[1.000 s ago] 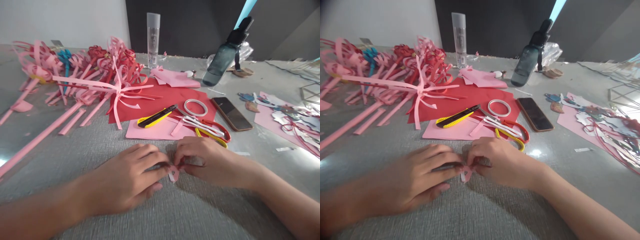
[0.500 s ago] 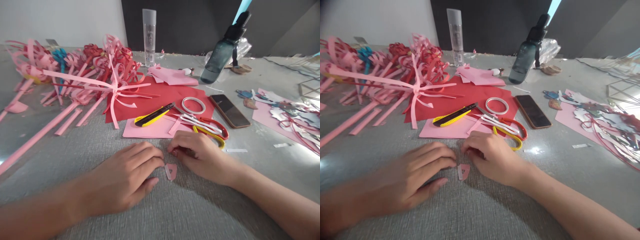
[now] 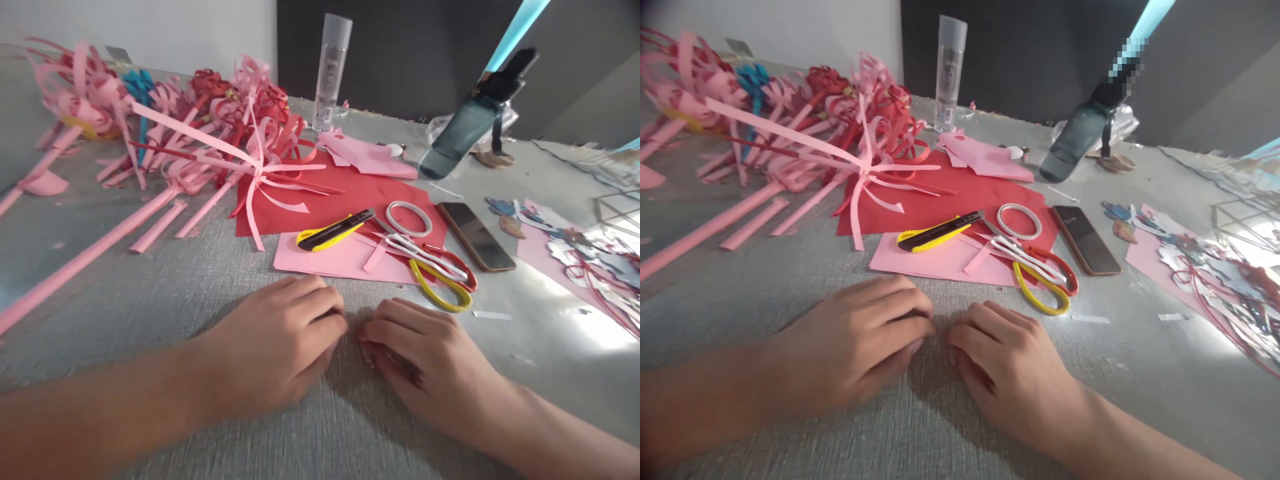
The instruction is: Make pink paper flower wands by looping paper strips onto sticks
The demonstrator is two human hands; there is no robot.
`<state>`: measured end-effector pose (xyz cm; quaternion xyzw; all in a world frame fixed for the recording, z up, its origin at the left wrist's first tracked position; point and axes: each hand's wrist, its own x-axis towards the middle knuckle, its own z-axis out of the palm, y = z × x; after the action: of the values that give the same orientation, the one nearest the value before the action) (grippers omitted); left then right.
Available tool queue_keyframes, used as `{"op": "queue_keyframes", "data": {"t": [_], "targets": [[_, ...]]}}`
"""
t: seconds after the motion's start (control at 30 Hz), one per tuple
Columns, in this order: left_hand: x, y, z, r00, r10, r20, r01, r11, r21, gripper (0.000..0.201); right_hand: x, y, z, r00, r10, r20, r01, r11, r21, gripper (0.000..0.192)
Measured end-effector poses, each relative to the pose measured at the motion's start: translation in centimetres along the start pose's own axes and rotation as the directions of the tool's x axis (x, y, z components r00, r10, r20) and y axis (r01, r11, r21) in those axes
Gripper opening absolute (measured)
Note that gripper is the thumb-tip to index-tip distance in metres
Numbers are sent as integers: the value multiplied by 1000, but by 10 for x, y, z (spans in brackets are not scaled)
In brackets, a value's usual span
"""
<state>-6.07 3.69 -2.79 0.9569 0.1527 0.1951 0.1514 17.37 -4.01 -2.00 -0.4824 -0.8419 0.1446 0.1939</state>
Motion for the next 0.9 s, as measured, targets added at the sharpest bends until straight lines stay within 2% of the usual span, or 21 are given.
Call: {"op": "queue_keyframes", "data": {"t": [0.1,0.23,0.9], "targets": [[-1,-1,0,999,32,9,-32,999,13,15,-4,0,6,994,-63,-93,63,998,2,21],[-3,-3,0,994,111,-11,-110,992,65,11,-5,-2,8,993,-63,-99,62,998,-16,22],[1,-3,-1,997,76,10,-75,997,-21,16,-6,-3,12,985,-104,-135,96,993,-68,17]]}}
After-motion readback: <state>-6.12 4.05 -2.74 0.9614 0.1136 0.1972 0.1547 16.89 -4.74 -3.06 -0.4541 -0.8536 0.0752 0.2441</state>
